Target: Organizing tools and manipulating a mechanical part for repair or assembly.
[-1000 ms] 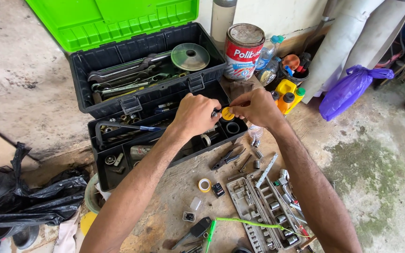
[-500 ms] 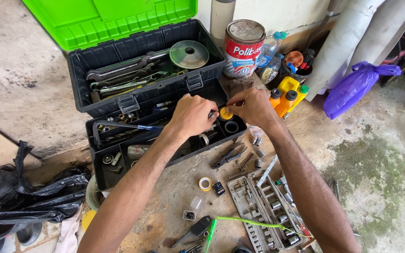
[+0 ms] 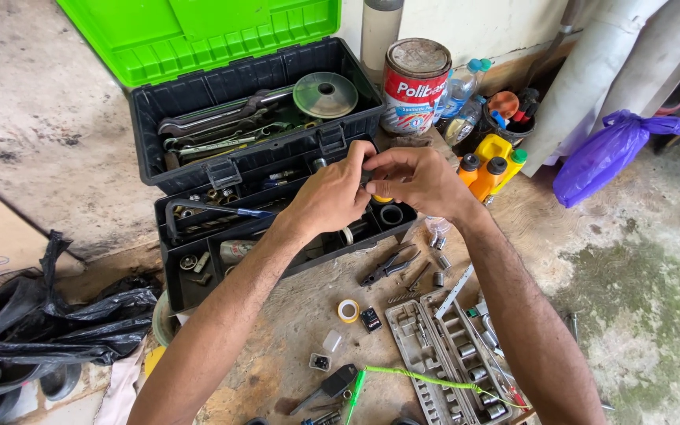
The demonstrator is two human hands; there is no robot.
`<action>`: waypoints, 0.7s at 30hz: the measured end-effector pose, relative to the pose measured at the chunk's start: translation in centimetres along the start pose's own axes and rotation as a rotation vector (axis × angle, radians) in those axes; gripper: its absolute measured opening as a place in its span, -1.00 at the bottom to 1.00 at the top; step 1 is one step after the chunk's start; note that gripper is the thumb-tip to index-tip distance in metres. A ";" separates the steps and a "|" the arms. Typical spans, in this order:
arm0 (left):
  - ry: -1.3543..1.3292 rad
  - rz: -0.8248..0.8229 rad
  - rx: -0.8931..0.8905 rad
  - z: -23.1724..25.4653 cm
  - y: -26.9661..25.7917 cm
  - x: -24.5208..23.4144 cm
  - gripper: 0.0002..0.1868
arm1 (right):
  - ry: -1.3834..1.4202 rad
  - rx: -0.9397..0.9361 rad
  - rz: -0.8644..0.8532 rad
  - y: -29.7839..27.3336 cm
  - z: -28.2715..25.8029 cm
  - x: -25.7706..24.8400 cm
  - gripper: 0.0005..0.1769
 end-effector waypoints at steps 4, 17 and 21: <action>-0.043 0.008 0.018 0.2 -0.5 -0.5 -0.46 | -0.085 0.052 0.036 0.0 0.0 0.3 -0.72; 0.352 0.168 0.275 0.7 -2.8 -6.6 -0.73 | -0.019 0.106 0.037 1.4 0.6 2.6 -0.74; 0.381 0.093 0.199 -1.0 -3.1 -8.2 -0.77 | 0.031 0.104 0.055 2.2 0.3 4.1 -0.76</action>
Point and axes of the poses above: each hand's wrist, its own y-axis towards the middle knuckle, its own x-axis out of the palm, z = x × y, the point moved 5 cm from there along y, towards the middle knuckle, and after that the axes turned 3 degrees about z, right-handed, at the moved point
